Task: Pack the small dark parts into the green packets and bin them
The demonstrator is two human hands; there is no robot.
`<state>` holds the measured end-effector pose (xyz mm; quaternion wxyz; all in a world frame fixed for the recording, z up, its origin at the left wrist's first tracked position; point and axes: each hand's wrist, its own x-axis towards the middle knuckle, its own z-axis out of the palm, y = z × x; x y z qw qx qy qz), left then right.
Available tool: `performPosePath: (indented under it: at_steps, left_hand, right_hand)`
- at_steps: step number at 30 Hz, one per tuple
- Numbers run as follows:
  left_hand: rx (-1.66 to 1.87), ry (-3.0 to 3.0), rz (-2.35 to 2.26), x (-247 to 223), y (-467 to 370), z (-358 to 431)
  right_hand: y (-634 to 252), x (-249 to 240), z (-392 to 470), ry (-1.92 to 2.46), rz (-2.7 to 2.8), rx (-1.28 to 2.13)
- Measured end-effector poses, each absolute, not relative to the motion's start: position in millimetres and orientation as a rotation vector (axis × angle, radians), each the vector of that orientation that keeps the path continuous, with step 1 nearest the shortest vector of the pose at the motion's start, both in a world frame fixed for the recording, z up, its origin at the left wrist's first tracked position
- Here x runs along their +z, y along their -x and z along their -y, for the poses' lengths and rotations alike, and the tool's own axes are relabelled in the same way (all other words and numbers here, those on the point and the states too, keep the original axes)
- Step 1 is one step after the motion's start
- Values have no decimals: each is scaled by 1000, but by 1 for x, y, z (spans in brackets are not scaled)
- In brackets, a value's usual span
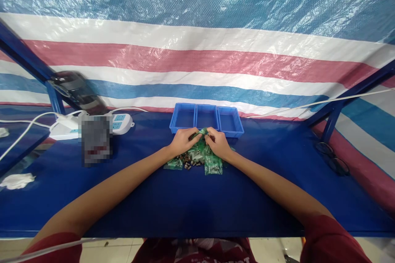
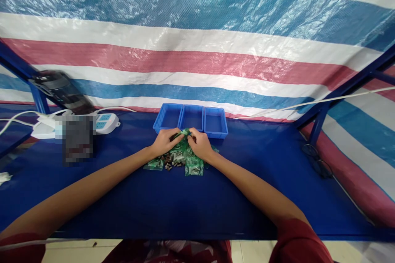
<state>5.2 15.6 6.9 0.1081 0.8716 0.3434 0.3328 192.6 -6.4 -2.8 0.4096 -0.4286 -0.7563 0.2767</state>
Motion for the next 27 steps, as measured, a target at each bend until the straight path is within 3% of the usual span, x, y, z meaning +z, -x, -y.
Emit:
performPosePath:
  at_steps: [27]
  left_hand:
    - [967, -2570, -1022, 8, -6, -17]
  right_hand:
    - [-192, 3, 7, 1068, 1931, 676]
